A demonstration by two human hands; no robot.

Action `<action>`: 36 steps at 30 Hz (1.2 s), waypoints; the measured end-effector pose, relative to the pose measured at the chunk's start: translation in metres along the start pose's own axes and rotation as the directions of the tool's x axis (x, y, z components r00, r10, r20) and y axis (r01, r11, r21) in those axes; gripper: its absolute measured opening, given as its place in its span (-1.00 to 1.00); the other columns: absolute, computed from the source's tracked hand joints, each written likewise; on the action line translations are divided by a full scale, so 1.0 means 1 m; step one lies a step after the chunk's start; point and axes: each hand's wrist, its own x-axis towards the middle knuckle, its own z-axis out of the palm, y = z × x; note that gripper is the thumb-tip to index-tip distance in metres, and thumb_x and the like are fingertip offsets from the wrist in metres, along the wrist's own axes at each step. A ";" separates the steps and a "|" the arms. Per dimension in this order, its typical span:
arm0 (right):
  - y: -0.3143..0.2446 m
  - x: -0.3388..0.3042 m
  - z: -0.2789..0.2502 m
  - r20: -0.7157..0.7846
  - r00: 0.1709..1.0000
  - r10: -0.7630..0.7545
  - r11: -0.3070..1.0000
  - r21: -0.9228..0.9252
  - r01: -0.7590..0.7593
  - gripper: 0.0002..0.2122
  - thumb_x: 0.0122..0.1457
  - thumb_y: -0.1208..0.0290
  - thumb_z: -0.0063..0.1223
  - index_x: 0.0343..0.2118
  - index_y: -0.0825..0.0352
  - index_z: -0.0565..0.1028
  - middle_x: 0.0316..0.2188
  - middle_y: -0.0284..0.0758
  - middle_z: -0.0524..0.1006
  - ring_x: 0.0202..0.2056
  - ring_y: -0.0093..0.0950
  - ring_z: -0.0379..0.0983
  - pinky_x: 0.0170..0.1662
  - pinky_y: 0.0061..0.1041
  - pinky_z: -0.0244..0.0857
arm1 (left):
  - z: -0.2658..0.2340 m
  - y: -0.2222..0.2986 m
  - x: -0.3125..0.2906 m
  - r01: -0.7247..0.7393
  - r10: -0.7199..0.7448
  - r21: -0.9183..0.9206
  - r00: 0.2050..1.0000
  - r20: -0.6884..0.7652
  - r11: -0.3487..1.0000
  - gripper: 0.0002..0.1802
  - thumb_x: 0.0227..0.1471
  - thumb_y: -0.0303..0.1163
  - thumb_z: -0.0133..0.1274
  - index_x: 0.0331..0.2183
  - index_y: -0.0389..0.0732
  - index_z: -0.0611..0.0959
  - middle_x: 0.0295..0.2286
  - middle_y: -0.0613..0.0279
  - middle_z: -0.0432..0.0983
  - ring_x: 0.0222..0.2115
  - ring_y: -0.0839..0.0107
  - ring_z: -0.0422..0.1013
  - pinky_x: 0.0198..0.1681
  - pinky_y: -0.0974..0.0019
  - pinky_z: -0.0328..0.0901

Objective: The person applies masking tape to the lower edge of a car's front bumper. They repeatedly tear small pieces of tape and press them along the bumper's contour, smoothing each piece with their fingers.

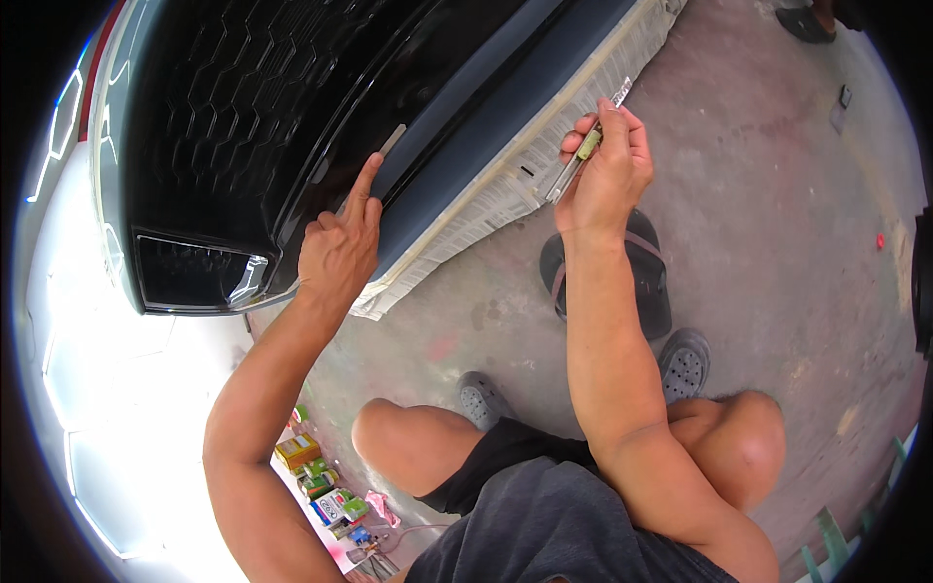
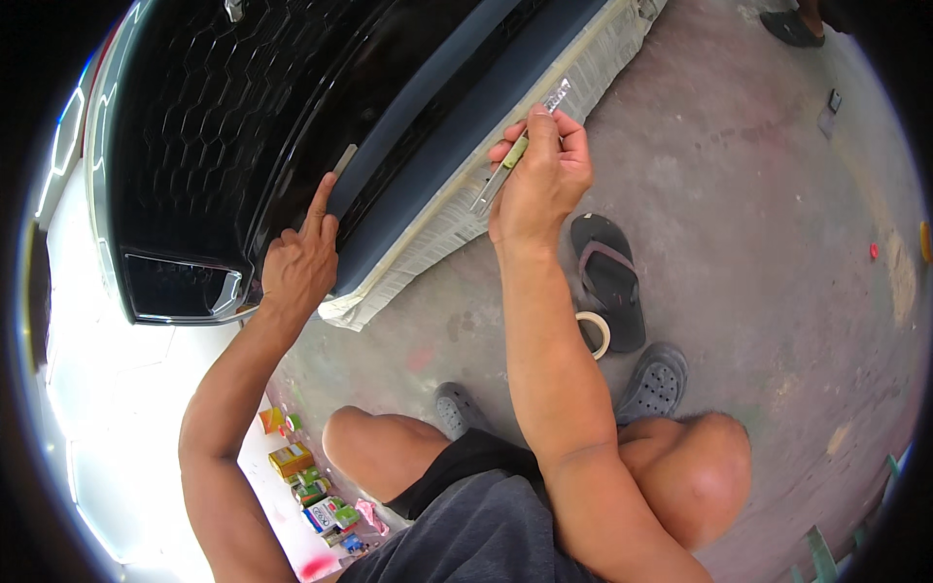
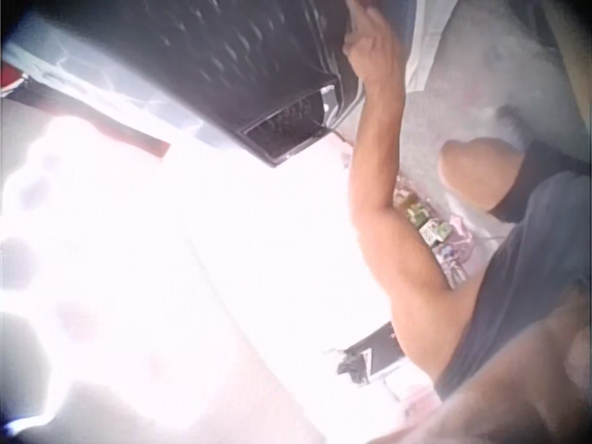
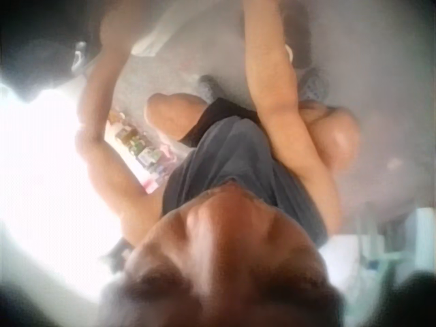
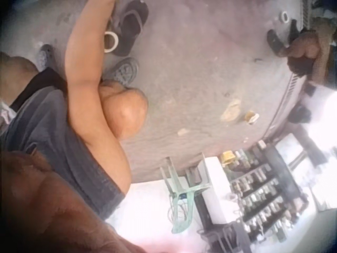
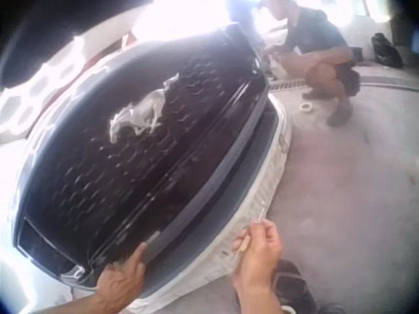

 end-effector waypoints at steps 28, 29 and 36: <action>0.068 -0.081 0.032 0.314 0.890 0.331 0.810 -0.578 -0.097 -0.78 0.45 0.39 0.21 -0.25 0.50 0.62 -0.51 -0.29 0.67 -0.55 -0.58 0.61 -0.49 -0.52 0.45 | 0.014 0.010 -0.014 -0.038 0.020 -0.137 0.991 -0.133 0.990 -0.86 0.15 -0.42 0.23 -0.25 -0.11 0.58 0.55 0.14 0.10 -0.56 0.30 0.62 -0.51 0.22 0.52; 0.070 -0.079 0.032 0.324 0.882 0.341 0.798 -0.596 -0.090 -0.78 0.45 0.38 0.22 -0.24 0.50 0.62 -0.50 -0.28 0.67 -0.55 -0.56 0.61 -0.48 -0.53 0.45 | 0.017 0.010 -0.013 -0.030 0.009 -0.146 0.990 -0.142 0.989 -0.86 0.15 -0.43 0.22 -0.25 -0.11 0.58 0.55 0.13 0.11 -0.57 0.30 0.61 -0.51 0.23 0.51; 0.078 -0.082 0.044 0.364 0.882 0.300 0.811 -0.583 -0.035 -0.78 0.43 0.42 0.24 -0.11 0.53 0.58 -0.47 -0.22 0.70 -0.55 -0.51 0.63 -0.47 -0.50 0.44 | 0.023 0.016 -0.015 0.016 -0.074 -0.303 0.980 -0.182 0.953 -0.81 0.10 -0.45 0.22 -0.24 -0.10 0.55 0.54 0.06 0.13 -0.61 0.32 0.62 -0.52 0.26 0.51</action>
